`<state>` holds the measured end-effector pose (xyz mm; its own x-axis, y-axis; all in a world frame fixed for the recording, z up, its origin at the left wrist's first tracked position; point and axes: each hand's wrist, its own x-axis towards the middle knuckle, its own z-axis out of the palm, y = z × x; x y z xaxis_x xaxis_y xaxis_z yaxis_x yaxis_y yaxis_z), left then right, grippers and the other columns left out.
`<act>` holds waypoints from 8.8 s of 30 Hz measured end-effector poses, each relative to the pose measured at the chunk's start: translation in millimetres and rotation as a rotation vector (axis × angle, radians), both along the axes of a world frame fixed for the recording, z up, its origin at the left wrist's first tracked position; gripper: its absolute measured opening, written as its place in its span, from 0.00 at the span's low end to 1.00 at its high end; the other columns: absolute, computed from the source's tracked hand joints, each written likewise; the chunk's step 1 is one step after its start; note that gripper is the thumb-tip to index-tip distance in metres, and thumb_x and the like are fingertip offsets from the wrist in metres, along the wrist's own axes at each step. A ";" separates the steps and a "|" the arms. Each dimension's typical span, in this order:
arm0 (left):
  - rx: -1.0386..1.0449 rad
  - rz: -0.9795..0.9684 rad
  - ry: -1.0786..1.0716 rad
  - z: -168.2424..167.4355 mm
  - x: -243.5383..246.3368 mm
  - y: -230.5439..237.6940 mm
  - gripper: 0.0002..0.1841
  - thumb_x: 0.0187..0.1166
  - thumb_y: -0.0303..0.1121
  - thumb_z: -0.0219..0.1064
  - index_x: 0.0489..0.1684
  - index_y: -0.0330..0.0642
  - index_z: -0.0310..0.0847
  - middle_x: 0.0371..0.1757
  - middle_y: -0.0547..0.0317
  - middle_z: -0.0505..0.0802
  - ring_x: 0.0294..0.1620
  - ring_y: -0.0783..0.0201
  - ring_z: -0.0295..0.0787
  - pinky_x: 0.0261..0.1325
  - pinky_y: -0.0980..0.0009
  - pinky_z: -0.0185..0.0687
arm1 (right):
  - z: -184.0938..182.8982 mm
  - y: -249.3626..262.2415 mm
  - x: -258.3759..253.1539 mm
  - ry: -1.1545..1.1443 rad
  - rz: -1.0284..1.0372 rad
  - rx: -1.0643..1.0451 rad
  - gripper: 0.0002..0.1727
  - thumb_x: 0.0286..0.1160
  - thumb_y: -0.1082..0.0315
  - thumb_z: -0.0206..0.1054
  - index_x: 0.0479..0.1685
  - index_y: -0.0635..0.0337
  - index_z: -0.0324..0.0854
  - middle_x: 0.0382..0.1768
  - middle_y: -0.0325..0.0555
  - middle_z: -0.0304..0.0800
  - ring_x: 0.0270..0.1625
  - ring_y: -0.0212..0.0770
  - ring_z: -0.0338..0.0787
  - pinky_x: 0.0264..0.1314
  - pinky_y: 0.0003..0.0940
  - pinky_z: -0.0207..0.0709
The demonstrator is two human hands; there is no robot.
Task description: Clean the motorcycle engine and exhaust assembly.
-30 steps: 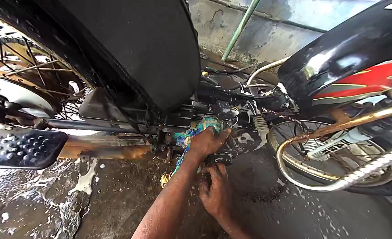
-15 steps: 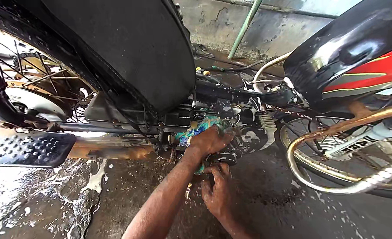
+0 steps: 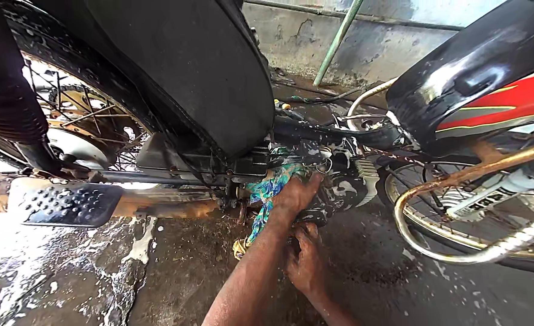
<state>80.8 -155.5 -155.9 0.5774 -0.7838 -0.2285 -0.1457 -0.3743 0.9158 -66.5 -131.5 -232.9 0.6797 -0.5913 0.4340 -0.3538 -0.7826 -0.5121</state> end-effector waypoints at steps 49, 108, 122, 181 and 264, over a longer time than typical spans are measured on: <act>-0.629 0.547 -0.134 -74.7 -31.4 56.6 0.17 0.81 0.38 0.71 0.57 0.34 0.87 0.52 0.46 0.95 0.57 0.57 0.92 0.69 0.52 0.84 | 0.6 -1.2 -0.3 0.071 -0.024 -0.024 0.15 0.60 0.61 0.69 0.42 0.58 0.91 0.57 0.58 0.86 0.59 0.59 0.87 0.56 0.59 0.83; -0.154 -0.251 -0.660 -23.1 37.0 5.6 0.36 0.91 0.59 0.41 0.66 0.35 0.85 0.63 0.37 0.91 0.73 0.46 0.83 0.80 0.43 0.70 | -0.6 9.1 -1.6 -0.088 -0.056 0.305 0.14 0.60 0.63 0.76 0.47 0.51 0.92 0.59 0.49 0.88 0.62 0.53 0.87 0.54 0.55 0.84; 0.494 -0.141 -0.916 26.5 -5.9 -22.2 0.38 0.94 0.56 0.35 0.56 0.29 0.85 0.62 0.30 0.90 0.69 0.35 0.85 0.67 0.34 0.77 | 8.9 5.2 -0.7 0.020 -0.054 0.460 0.15 0.66 0.60 0.70 0.51 0.47 0.93 0.64 0.43 0.86 0.66 0.47 0.85 0.61 0.50 0.81; 0.042 0.016 -0.413 -3.1 13.5 19.5 0.34 0.82 0.64 0.60 0.56 0.38 0.89 0.56 0.37 0.93 0.64 0.39 0.89 0.67 0.33 0.80 | -10.0 -8.7 1.1 -0.163 0.048 0.271 0.07 0.55 0.67 0.74 0.33 0.53 0.89 0.50 0.43 0.88 0.59 0.42 0.86 0.56 0.44 0.84; 0.105 0.055 -0.305 -62.5 -3.5 48.5 0.46 0.84 0.73 0.43 0.51 0.31 0.89 0.53 0.31 0.93 0.63 0.34 0.88 0.68 0.29 0.75 | -11.4 0.6 -1.1 -0.075 -0.009 0.129 0.10 0.59 0.59 0.69 0.36 0.50 0.91 0.52 0.44 0.88 0.57 0.47 0.87 0.54 0.49 0.82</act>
<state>77.3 -107.0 -218.4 0.6724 -0.7310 -0.1162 -0.3845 -0.4792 0.7890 -67.6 -130.9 -244.3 0.6424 -0.6517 0.4033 -0.3178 -0.7054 -0.6336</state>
